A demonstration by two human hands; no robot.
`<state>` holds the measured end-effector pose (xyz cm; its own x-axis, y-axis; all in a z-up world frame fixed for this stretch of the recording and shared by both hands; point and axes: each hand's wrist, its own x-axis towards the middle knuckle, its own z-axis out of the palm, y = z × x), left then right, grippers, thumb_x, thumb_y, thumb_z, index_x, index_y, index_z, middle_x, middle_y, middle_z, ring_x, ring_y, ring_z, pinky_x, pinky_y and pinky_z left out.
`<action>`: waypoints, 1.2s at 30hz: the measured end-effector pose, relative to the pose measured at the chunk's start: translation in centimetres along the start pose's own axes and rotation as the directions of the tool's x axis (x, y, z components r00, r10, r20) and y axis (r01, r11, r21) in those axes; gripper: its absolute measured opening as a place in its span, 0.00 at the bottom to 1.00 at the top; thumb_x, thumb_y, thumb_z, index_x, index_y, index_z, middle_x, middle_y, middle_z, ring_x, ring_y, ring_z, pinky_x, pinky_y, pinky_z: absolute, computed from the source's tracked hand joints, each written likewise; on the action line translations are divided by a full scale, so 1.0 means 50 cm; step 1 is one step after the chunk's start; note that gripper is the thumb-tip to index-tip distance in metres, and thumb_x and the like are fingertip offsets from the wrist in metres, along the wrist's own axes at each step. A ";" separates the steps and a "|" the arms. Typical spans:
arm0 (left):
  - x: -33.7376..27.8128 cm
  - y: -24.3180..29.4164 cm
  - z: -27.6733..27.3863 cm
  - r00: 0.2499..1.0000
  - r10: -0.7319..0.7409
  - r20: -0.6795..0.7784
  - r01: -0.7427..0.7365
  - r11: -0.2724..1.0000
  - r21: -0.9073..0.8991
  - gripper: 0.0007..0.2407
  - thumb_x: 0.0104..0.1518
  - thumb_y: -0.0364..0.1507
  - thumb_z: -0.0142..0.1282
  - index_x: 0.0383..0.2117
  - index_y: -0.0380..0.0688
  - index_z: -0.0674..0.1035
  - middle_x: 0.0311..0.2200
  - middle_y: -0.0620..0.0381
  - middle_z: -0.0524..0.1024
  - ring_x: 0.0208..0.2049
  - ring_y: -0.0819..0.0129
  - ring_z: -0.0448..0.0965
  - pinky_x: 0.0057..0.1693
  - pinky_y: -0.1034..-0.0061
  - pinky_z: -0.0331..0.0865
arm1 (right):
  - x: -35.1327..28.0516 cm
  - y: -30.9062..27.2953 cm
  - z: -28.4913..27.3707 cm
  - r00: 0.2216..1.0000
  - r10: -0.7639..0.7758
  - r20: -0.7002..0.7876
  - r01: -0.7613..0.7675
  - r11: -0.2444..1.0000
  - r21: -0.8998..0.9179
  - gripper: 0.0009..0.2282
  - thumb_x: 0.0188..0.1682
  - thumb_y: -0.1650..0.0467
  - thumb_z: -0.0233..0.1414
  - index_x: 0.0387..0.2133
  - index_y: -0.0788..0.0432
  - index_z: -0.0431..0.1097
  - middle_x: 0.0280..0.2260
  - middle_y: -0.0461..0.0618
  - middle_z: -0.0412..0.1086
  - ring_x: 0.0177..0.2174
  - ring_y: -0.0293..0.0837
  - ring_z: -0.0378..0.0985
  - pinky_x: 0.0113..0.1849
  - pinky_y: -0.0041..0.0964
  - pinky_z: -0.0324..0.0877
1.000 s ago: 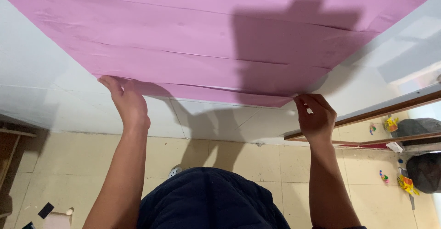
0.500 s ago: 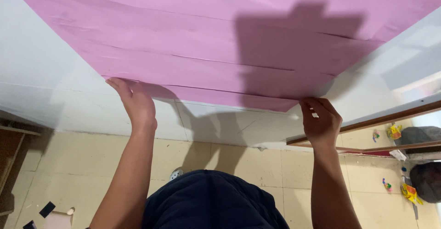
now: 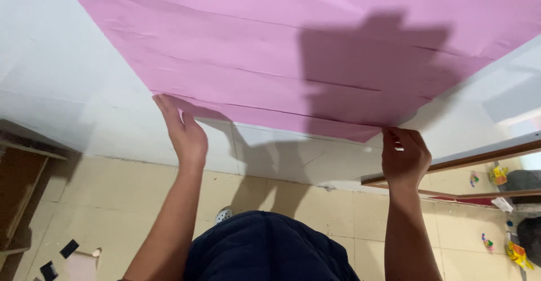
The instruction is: Applying glue to a pink paper sheet using a brush and then sticking it onto a wall surface.
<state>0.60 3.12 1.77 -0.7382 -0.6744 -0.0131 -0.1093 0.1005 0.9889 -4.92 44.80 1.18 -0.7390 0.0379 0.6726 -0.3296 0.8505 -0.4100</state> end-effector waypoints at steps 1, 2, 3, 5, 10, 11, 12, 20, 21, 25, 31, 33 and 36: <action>-0.002 -0.026 0.002 0.992 0.124 -0.005 -0.123 0.992 0.040 0.26 0.70 0.17 0.31 0.74 0.38 0.42 0.74 0.38 0.29 0.74 0.46 0.29 0.76 0.54 0.28 | -0.001 -0.002 -0.002 1.000 0.023 0.016 -0.022 0.999 -0.038 0.01 0.54 0.80 0.63 0.36 0.67 0.81 0.31 0.59 0.75 0.32 0.55 0.81 0.31 0.40 0.78; -0.005 -0.052 0.004 0.969 0.245 -0.003 -0.244 0.966 0.081 0.26 0.70 0.16 0.34 0.74 0.41 0.44 0.74 0.40 0.33 0.74 0.49 0.32 0.76 0.56 0.28 | -0.003 -0.004 -0.003 0.998 0.046 0.032 -0.044 0.996 -0.077 0.01 0.54 0.80 0.63 0.36 0.67 0.80 0.32 0.60 0.75 0.32 0.56 0.81 0.31 0.41 0.78; -0.023 -0.061 0.010 0.970 0.243 0.001 -0.242 0.967 0.084 0.26 0.70 0.16 0.34 0.74 0.41 0.44 0.74 0.40 0.33 0.74 0.49 0.32 0.76 0.56 0.28 | -0.008 0.005 0.005 0.998 0.051 0.034 -0.048 0.996 -0.079 0.01 0.54 0.80 0.63 0.36 0.67 0.80 0.32 0.60 0.75 0.32 0.56 0.81 0.31 0.41 0.78; -0.061 -0.080 0.024 0.895 0.419 0.155 -0.445 0.867 0.225 0.26 0.68 0.18 0.37 0.73 0.42 0.49 0.73 0.41 0.41 0.73 0.50 0.39 0.75 0.53 0.33 | -0.022 0.026 0.020 0.997 0.001 -0.078 -0.011 0.992 -0.128 0.05 0.51 0.79 0.66 0.38 0.65 0.82 0.31 0.58 0.75 0.28 0.52 0.80 0.25 0.33 0.76; -0.109 -0.126 0.052 0.608 0.629 0.484 -0.792 0.517 0.324 0.24 0.66 0.23 0.41 0.71 0.45 0.59 0.72 0.46 0.54 0.72 0.54 0.51 0.74 0.50 0.39 | -0.054 0.015 0.020 0.973 -0.039 -0.228 0.006 0.990 -0.141 0.09 0.48 0.83 0.65 0.42 0.69 0.81 0.33 0.59 0.74 0.26 0.50 0.80 0.24 0.33 0.76; -0.115 -0.138 0.056 0.519 0.669 0.532 -0.855 0.420 0.305 0.24 0.66 0.25 0.41 0.70 0.46 0.61 0.72 0.48 0.54 0.72 0.56 0.53 0.75 0.51 0.38 | -0.069 0.007 0.010 0.956 -0.028 -0.293 0.003 0.996 -0.086 0.11 0.49 0.86 0.63 0.44 0.71 0.79 0.34 0.60 0.73 0.27 0.51 0.79 0.26 0.34 0.77; -0.109 -0.143 0.059 0.516 0.664 0.542 -0.856 0.424 0.296 0.24 0.66 0.25 0.41 0.70 0.46 0.61 0.72 0.48 0.54 0.72 0.56 0.53 0.75 0.51 0.38 | -0.097 -0.024 0.022 0.957 -0.021 -0.289 -0.007 0.995 -0.097 0.11 0.49 0.86 0.63 0.44 0.71 0.79 0.34 0.60 0.73 0.27 0.51 0.79 0.26 0.34 0.77; -0.036 -0.120 0.042 -0.100 0.746 0.659 -0.953 -0.263 0.153 0.22 0.61 0.24 0.44 0.63 0.46 0.72 0.67 0.55 0.67 0.70 0.64 0.62 0.74 0.50 0.49 | -0.185 -0.329 0.164 0.751 -0.604 0.267 0.651 0.745 -0.147 0.20 0.49 0.77 0.44 0.56 0.67 0.67 0.62 0.67 0.62 0.63 0.60 0.62 0.61 0.58 0.59; -0.020 -0.122 0.041 -0.110 0.748 0.655 -0.952 -0.268 0.146 0.22 0.61 0.24 0.44 0.63 0.46 0.72 0.67 0.55 0.67 0.70 0.64 0.62 0.74 0.50 0.49 | -0.189 -0.335 0.178 0.755 -0.600 0.263 0.648 0.745 -0.158 0.20 0.49 0.77 0.44 0.56 0.67 0.67 0.62 0.67 0.62 0.63 0.60 0.62 0.61 0.58 0.59; 0.048 -0.118 0.041 -0.209 0.658 0.724 -0.852 -0.486 0.196 0.22 0.61 0.27 0.44 0.65 0.44 0.69 0.69 0.53 0.63 0.72 0.60 0.56 0.74 0.48 0.50 | -0.180 -0.341 0.239 0.819 -0.540 0.195 0.559 0.827 -0.060 0.29 0.46 0.78 0.47 0.65 0.65 0.58 0.67 0.61 0.54 0.66 0.57 0.56 0.64 0.59 0.52; 0.095 -0.102 0.010 -0.144 0.565 0.813 -0.759 -0.590 0.275 0.24 0.63 0.31 0.42 0.69 0.49 0.62 0.73 0.61 0.54 0.74 0.68 0.49 0.77 0.57 0.43 | -0.169 -0.308 0.276 0.811 -0.464 0.355 0.555 0.803 -0.219 0.31 0.48 0.74 0.49 0.69 0.60 0.52 0.70 0.56 0.49 0.68 0.54 0.51 0.65 0.64 0.43; 0.108 -0.091 -0.004 -0.144 0.558 0.817 -0.762 -0.589 0.268 0.25 0.63 0.30 0.43 0.69 0.49 0.62 0.73 0.61 0.55 0.74 0.69 0.49 0.77 0.57 0.43 | -0.167 -0.300 0.262 0.814 -0.436 0.384 0.550 0.792 -0.266 0.31 0.49 0.73 0.49 0.69 0.59 0.52 0.70 0.54 0.48 0.69 0.53 0.49 0.65 0.64 0.41; 0.138 -0.079 -0.035 -0.206 0.632 0.747 -0.785 -0.563 0.260 0.21 0.65 0.26 0.40 0.67 0.50 0.67 0.69 0.63 0.63 0.71 0.71 0.58 0.76 0.60 0.47 | -0.160 -0.290 0.229 0.846 -0.341 0.410 0.486 0.809 -0.330 0.31 0.53 0.72 0.45 0.72 0.57 0.46 0.73 0.50 0.40 0.70 0.48 0.44 0.66 0.62 0.37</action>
<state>-2.90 -3.18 -1.98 -0.4147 0.7489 0.5169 0.4682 0.6627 -0.5845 -0.93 26.15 -5.28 -0.7537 -0.4728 0.4565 -0.4317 0.8799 0.1985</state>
